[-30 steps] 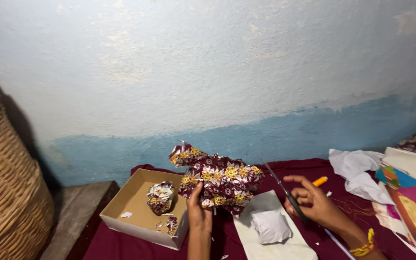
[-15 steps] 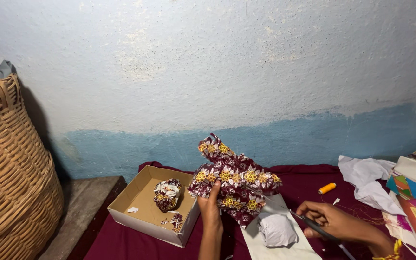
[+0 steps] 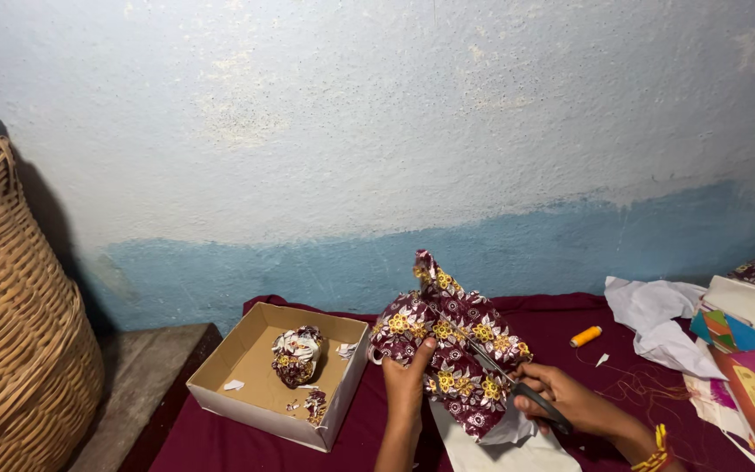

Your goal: The person wraps a small object with white paper and then with patterned fabric. They cut the paper and fabric with scissors, fold the material around the object, and secure it with tape. The wrapped items are placed into a cardboard box.

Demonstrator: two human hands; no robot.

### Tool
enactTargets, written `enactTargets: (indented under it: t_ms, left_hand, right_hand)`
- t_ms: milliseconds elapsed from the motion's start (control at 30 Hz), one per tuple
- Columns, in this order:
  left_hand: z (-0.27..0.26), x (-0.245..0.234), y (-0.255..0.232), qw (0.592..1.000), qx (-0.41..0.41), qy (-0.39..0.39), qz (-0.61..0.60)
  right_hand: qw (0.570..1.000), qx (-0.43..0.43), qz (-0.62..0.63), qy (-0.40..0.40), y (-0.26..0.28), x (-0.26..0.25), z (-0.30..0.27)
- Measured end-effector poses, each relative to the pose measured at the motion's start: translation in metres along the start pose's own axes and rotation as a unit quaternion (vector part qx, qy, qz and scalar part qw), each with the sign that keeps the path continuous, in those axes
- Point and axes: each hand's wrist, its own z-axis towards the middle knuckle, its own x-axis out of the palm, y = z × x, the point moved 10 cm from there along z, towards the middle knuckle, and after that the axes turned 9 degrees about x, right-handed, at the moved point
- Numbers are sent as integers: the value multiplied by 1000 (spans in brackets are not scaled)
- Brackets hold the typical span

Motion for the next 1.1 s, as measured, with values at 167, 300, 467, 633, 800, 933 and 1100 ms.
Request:
enactTargets:
  t_ms: [167,300,467,633,800,933,1100]
  left_hand:
    - [1,-1,-12,998,15,10,-56]
    - [1,1,-18,995,30,14,-94]
    - [1,0,-16,997,19,16,-72]
    - [0,-1,-19,996,18,12,-85]
    - [0,0,-17,994,16,22,-103]
    - [1,0,-10,999,-7,21,-50]
    - [-2,6,-8,997,-23,39,-57]
  right_hand:
    - [999,17,26,-27,5,1,-4]
    - [999,11,15,-36,13,-1,-9]
    - [999,15,34,-32,16,4,-9]
    - [999,13,26,-34,16,3,-7]
    - [999,8,41,-12,14,7,-4]
    - [998,9,55,16,15,14,-4]
    - [998,-11,58,23,19,16,-8]
